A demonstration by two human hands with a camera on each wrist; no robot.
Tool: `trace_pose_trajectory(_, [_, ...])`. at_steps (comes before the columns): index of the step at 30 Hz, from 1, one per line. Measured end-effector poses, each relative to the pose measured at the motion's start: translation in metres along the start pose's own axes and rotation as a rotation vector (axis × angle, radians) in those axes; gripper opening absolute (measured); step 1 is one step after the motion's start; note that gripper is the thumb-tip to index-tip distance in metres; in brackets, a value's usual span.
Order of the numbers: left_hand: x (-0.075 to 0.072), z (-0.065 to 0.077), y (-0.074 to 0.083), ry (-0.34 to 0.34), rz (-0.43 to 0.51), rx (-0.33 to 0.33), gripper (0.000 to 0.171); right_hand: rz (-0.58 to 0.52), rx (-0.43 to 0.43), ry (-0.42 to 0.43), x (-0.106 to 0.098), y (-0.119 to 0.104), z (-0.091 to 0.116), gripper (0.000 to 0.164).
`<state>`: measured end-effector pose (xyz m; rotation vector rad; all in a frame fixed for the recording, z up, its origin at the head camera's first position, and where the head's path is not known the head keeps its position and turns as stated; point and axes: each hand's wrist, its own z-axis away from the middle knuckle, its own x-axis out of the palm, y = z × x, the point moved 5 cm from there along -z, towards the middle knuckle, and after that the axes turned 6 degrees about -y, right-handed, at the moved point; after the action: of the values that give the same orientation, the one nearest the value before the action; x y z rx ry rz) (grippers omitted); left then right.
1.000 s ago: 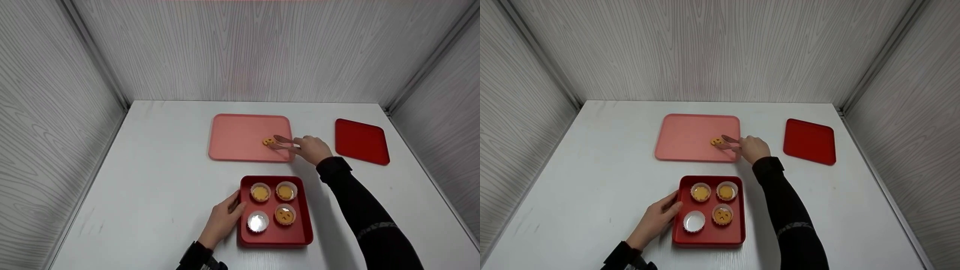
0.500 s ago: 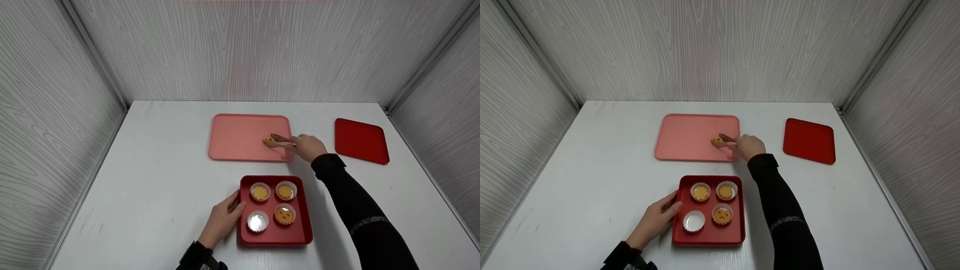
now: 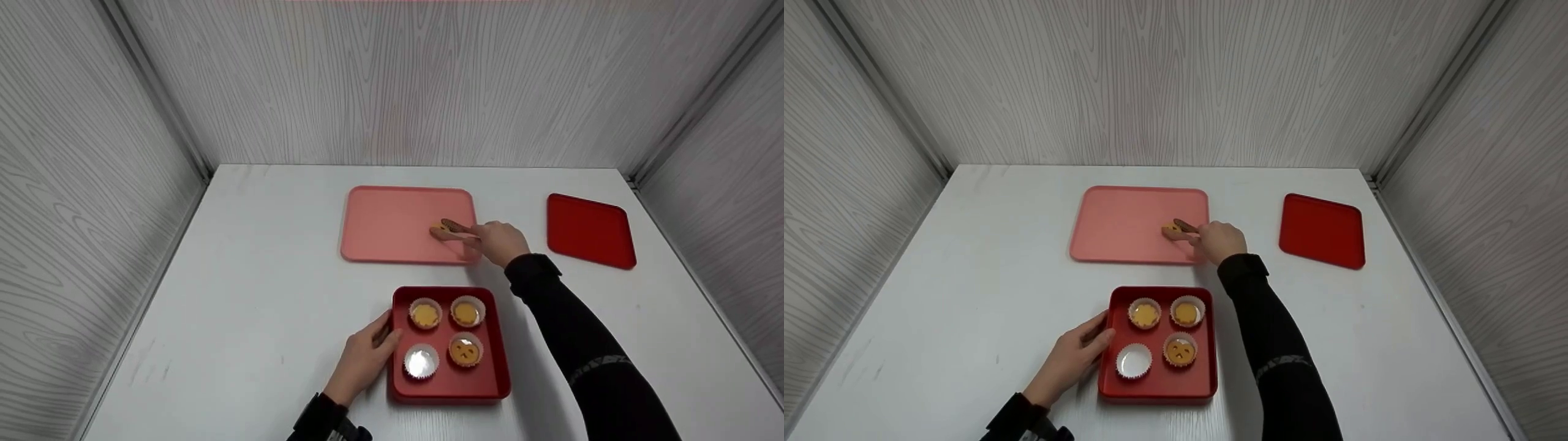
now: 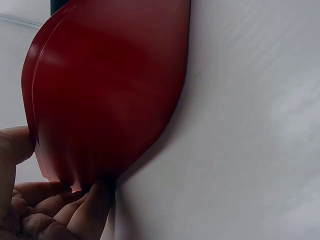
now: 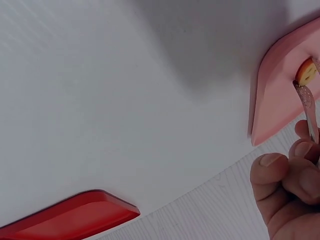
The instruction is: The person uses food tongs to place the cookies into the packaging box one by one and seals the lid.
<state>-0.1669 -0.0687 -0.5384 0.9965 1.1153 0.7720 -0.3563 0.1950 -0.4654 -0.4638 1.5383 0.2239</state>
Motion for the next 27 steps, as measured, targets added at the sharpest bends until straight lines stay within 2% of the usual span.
trace_pose_trajectory(9, [0.000, -0.001, 0.000, -0.001, -0.004, 0.003, 0.063, -0.004, -0.023, 0.049, 0.003, 0.003, 0.003, 0.027])
trace_pose_trajectory(16, [0.000, -0.001, 0.000, -0.007, 0.004, -0.001, 0.064, 0.020, -0.103, 0.151, 0.002, 0.003, 0.013, 0.027])
trace_pose_trajectory(27, [-0.001, -0.001, 0.001, -0.009, -0.008, -0.001, 0.064, 0.015, -0.179, 0.295, -0.007, 0.012, 0.041, 0.030])
